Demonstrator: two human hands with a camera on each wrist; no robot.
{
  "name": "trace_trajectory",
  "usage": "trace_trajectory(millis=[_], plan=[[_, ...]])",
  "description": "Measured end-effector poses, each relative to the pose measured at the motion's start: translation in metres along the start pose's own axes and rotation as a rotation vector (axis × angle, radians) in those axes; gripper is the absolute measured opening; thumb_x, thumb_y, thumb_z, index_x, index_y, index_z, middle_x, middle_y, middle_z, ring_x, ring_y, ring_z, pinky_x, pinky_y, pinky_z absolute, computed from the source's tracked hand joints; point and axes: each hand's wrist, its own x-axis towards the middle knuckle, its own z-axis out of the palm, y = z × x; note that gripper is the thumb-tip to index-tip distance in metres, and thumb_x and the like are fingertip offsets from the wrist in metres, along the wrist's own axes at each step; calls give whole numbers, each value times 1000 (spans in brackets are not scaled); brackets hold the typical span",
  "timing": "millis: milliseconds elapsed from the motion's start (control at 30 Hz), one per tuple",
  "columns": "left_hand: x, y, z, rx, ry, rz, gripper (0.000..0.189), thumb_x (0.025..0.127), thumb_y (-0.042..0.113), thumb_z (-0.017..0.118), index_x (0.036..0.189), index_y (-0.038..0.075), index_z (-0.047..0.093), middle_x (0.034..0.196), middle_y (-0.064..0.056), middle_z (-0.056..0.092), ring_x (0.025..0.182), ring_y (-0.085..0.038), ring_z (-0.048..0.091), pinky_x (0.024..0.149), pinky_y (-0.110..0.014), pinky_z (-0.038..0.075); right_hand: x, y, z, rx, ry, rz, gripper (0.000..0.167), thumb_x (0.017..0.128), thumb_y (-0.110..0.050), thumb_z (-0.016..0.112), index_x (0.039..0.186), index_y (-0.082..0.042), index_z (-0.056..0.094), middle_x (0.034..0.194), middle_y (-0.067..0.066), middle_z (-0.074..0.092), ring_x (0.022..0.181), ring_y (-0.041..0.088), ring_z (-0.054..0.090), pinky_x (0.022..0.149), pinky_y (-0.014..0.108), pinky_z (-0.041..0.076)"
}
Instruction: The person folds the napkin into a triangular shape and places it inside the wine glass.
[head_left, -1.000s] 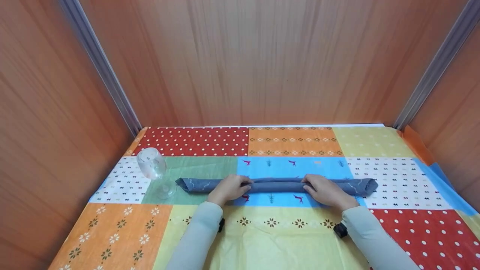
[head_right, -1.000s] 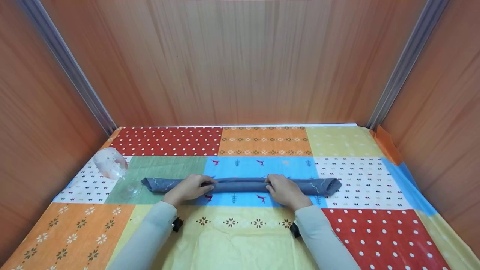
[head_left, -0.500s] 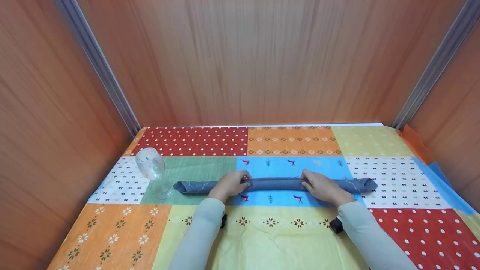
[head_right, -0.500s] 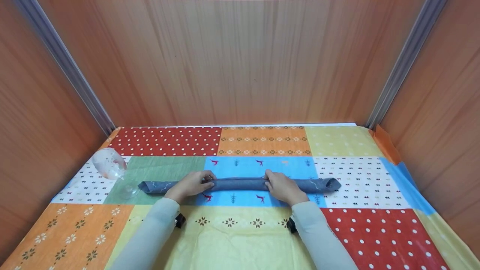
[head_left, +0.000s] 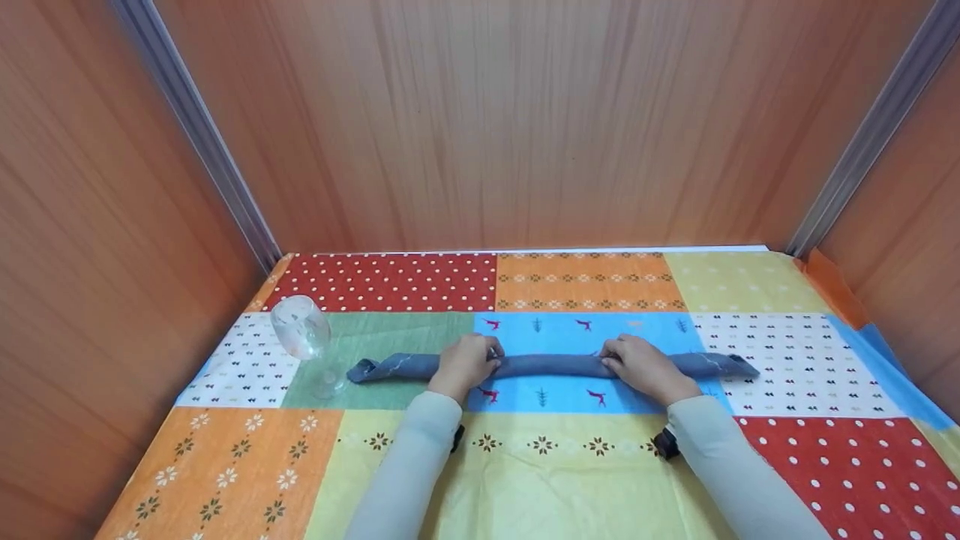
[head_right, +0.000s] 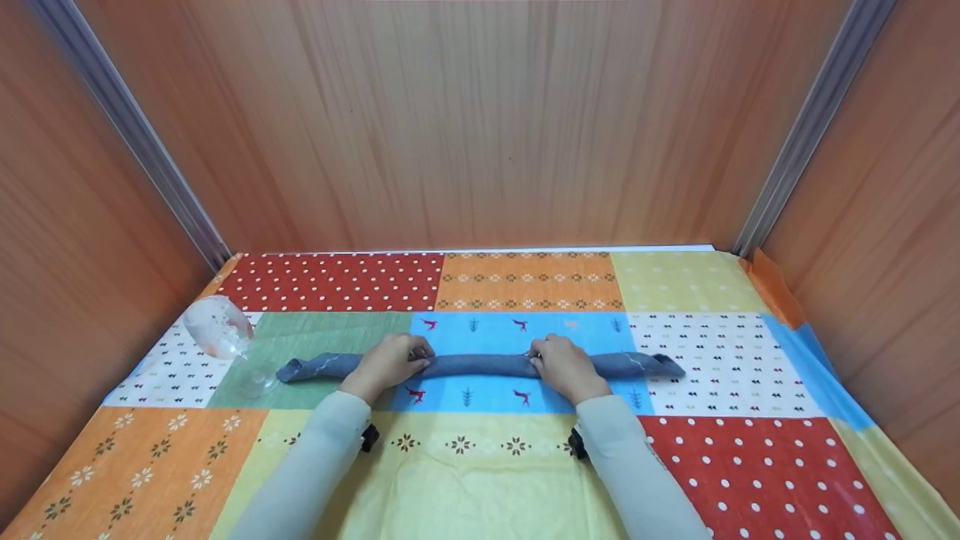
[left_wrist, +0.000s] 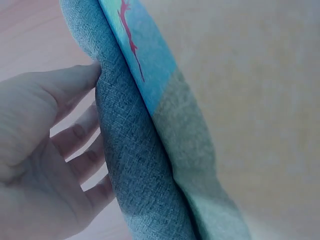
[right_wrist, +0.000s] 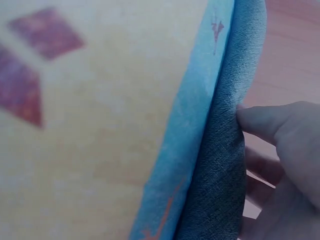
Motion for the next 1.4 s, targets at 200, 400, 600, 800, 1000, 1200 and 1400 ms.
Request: trace_trajectory(millis=[200, 400, 600, 800, 1000, 1200, 1400], plan=[[-4, 13, 5, 96, 46, 58, 19, 96, 9, 69, 113, 11, 77, 109, -6, 74, 100, -23, 69, 85, -40, 57, 3, 0, 3, 2, -6, 1, 11, 100, -14, 63, 102, -10, 74, 92, 1, 63, 85, 20, 60, 77, 43, 52], [-11, 45, 11, 165, -13, 156, 34, 99, 5, 59, 133, 8, 65, 128, -10, 67, 118, -26, 63, 97, -41, 51, 2, 1, 4, 13, 8, 6, 12, 100, -13, 63, 103, -10, 75, 93, 0, 64, 86, 21, 61, 78, 43, 52], [-14, 58, 17, 207, -99, 163, 43, 102, 11, 56, 145, 10, 54, 145, -10, 54, 133, -27, 51, 106, -43, 43, 0, 0, 2, 8, 28, -4, 12, 100, -13, 63, 103, -10, 75, 90, 0, 63, 83, 20, 60, 76, 43, 52], [-12, 54, 19, 139, -98, 185, 42, 101, 11, 60, 143, 10, 57, 142, -9, 57, 130, -27, 54, 106, -41, 43, -2, -2, 4, -13, 3, 35, 17, 102, -17, 59, 110, -9, 71, 96, 2, 62, 87, 21, 59, 77, 45, 50], [-11, 55, 18, 155, -94, 201, 41, 101, 15, 61, 141, 9, 58, 139, -9, 59, 127, -26, 56, 105, -39, 44, 1, -10, 4, 62, -105, 90, 41, 101, -31, 60, 136, -9, 58, 125, 11, 57, 117, 34, 51, 95, 57, 44], [-11, 54, 18, 186, -91, 207, 41, 99, 18, 65, 140, 11, 60, 132, -9, 64, 120, -25, 61, 100, -39, 48, 13, -27, 16, 4, -110, 43, 51, 97, -39, 66, 137, -9, 59, 134, 12, 55, 124, 39, 47, 100, 61, 38], [-10, 52, 17, 178, -82, 212, 41, 99, 18, 66, 139, 11, 62, 127, -9, 67, 115, -24, 64, 99, -37, 50, 27, -33, 27, 7, -94, 20, 32, 96, -28, 68, 121, -8, 63, 114, 10, 56, 106, 32, 48, 90, 52, 43]])
